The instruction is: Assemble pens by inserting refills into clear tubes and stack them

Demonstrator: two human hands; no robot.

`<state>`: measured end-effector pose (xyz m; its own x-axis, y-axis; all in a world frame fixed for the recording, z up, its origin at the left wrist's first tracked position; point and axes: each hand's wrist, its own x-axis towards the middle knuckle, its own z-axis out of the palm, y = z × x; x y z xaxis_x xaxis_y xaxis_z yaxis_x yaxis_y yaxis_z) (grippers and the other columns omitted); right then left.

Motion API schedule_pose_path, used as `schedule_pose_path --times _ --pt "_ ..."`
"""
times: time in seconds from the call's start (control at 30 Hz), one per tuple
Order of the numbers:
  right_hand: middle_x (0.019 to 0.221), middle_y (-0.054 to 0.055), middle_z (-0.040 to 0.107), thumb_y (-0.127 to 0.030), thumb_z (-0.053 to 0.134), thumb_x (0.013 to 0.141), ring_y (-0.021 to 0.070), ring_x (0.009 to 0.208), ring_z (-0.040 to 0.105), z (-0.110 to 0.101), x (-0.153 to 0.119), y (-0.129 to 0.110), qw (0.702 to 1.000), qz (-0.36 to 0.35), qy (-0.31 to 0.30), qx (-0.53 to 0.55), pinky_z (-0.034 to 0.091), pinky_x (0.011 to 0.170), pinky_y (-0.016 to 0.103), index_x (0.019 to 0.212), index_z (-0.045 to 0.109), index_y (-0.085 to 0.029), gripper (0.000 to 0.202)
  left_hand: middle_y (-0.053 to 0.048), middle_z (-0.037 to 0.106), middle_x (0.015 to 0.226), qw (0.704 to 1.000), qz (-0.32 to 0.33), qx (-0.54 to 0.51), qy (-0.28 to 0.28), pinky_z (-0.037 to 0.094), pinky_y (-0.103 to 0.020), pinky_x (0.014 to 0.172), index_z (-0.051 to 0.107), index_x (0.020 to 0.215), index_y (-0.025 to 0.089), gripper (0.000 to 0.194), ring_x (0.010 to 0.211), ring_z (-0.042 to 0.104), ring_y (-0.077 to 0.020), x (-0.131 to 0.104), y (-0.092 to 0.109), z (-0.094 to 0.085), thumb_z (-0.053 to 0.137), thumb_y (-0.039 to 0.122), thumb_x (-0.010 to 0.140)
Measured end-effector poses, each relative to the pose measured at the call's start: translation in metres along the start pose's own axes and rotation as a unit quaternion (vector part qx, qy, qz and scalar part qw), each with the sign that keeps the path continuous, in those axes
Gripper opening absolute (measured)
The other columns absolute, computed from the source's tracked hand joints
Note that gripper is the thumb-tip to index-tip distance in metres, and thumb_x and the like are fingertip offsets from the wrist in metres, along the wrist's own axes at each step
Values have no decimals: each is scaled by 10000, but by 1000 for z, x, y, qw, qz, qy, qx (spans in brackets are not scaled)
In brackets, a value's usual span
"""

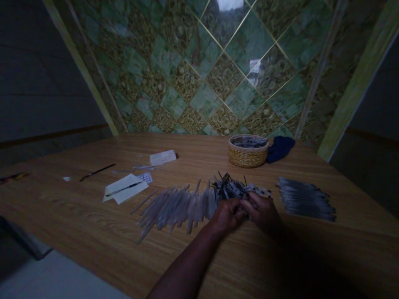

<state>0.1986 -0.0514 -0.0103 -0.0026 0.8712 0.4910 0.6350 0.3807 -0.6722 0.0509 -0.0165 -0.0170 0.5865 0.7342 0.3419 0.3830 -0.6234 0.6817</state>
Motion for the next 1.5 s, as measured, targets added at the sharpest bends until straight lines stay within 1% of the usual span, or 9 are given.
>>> schedule_pose_path --times 0.27,0.47,0.6,0.7,0.83,0.97,1.1,1.3,1.5 --pt "450 -66 511 -431 533 768 77 283 433 -1 13 13 952 174 62 245 301 307 192 633 472 -199 275 20 485 629 995 -26 78 -48 308 -198 531 501 631 156 94 594 447 -108 1 -2 -9 543 184 711" --pt "498 -37 580 -515 594 706 83 286 459 -11 22 27 912 222 85 336 340 317 200 716 516 -165 359 28 499 614 993 -77 44 -74 313 -194 528 550 685 156 105 601 471 -116 5 -3 -16 499 221 749" --pt "526 -47 581 -456 555 767 119 350 492 -18 21 34 959 179 124 180 377 355 226 1069 524 -162 422 23 492 606 993 -96 22 -60 306 -199 520 565 668 146 146 594 463 -118 4 -2 -19 502 248 752" --pt "788 54 685 -242 464 824 175 704 639 -20 16 33 996 -3 74 -55 482 640 273 1071 581 -186 279 25 470 594 992 -105 -18 -60 297 -202 508 565 663 140 142 576 439 -115 4 -4 -17 513 252 733" --pt "853 65 685 -119 444 793 193 768 619 -12 7 25 943 -123 -85 -296 443 691 283 989 625 -198 278 42 401 557 986 -114 -104 -55 280 -201 487 508 606 143 176 532 372 -92 4 -4 -15 548 288 699" --pt "814 47 684 -136 445 828 200 733 612 -12 4 15 918 -122 -143 -349 416 677 287 912 627 -226 219 52 370 538 980 -118 -156 -50 264 -197 476 489 588 146 240 513 329 -79 3 0 -17 572 345 692" --pt "882 58 699 -102 375 853 207 789 630 -42 14 16 905 -98 -208 -358 403 684 284 928 615 -236 285 32 441 561 985 -102 -127 -48 288 -200 493 574 656 140 301 540 381 -94 4 3 -22 516 414 767" --pt "938 144 689 -133 374 854 245 851 642 -111 50 63 853 107 -194 -472 370 636 292 974 622 -182 280 -9 563 638 988 -108 107 24 347 -224 569 593 676 162 268 631 515 -138 7 -4 -40 454 326 836" --pt "1015 210 656 -71 392 805 278 948 617 -136 71 105 827 158 -208 -498 363 660 306 937 657 -114 299 -69 662 769 943 -170 286 19 364 -256 603 632 806 173 219 719 616 -191 8 -10 -56 447 284 847"
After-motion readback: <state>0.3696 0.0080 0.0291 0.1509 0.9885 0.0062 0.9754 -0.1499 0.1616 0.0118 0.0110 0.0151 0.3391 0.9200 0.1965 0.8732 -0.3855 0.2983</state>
